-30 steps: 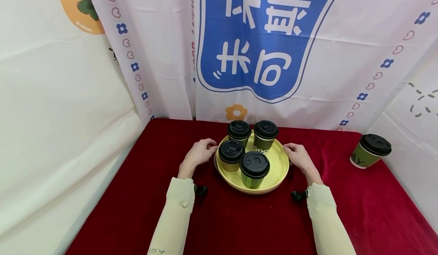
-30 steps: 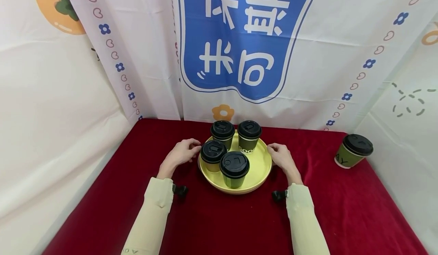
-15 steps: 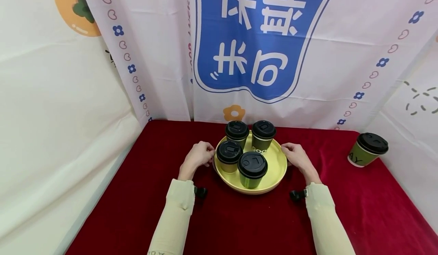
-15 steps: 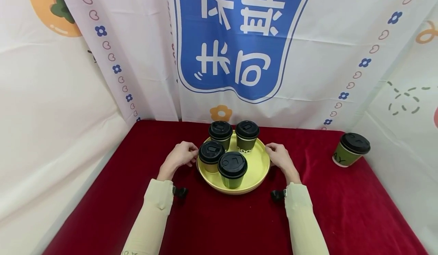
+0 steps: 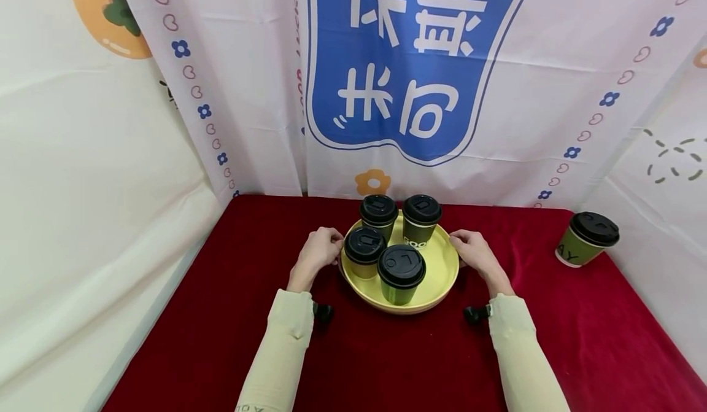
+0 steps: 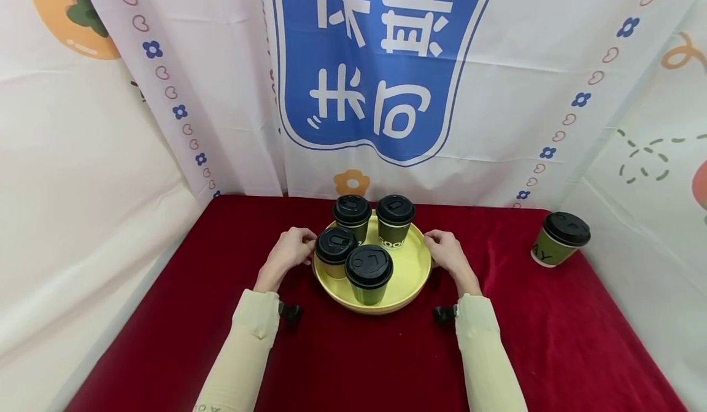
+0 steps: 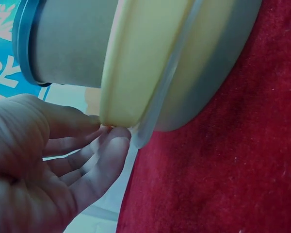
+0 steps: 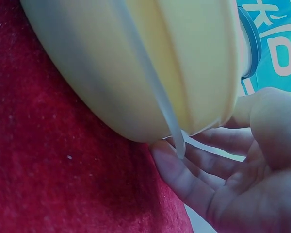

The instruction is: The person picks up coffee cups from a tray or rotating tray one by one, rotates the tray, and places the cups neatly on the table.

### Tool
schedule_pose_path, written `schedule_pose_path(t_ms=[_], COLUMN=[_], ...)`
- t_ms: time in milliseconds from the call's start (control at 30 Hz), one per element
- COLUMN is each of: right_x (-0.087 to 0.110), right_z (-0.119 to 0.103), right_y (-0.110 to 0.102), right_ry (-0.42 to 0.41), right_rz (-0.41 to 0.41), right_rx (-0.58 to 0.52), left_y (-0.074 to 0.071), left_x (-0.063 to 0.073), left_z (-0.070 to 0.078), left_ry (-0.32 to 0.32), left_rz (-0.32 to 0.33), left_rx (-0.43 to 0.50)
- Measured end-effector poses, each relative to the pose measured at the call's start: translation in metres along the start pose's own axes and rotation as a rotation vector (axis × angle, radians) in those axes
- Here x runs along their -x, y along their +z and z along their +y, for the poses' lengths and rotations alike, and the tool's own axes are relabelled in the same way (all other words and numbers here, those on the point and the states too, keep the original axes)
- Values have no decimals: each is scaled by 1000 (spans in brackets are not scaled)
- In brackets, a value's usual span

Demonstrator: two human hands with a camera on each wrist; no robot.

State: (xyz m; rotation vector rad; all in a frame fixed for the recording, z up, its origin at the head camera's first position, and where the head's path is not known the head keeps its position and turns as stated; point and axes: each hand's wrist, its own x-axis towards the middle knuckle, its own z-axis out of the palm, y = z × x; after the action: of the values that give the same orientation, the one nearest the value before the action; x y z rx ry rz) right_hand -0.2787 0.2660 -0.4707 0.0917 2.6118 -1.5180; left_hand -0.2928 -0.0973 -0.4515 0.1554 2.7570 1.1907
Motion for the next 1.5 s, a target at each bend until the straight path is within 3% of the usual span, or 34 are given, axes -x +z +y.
schedule_pose_path(t_ms=[133, 467, 967, 1233, 1500], right_x=[-1, -1, 0, 0, -3], right_z=[-2, 1, 4, 5, 6], right_y=[0, -3, 0, -1, 0], right_ry=[-6, -19, -13, -3, -7], right_rz=[4, 25, 10, 8, 6], right_rx=[3, -13, -28, -31, -26], left_y=[0, 1, -2, -20, -34], left_x=[-3, -10, -29, -16, 13], left_z=[-1, 2, -1, -6, -11], left_ry=[12, 12, 40, 125, 248], left_rz=[38, 49, -41, -47, -49], left_rx=[0, -6, -10, -97, -218])
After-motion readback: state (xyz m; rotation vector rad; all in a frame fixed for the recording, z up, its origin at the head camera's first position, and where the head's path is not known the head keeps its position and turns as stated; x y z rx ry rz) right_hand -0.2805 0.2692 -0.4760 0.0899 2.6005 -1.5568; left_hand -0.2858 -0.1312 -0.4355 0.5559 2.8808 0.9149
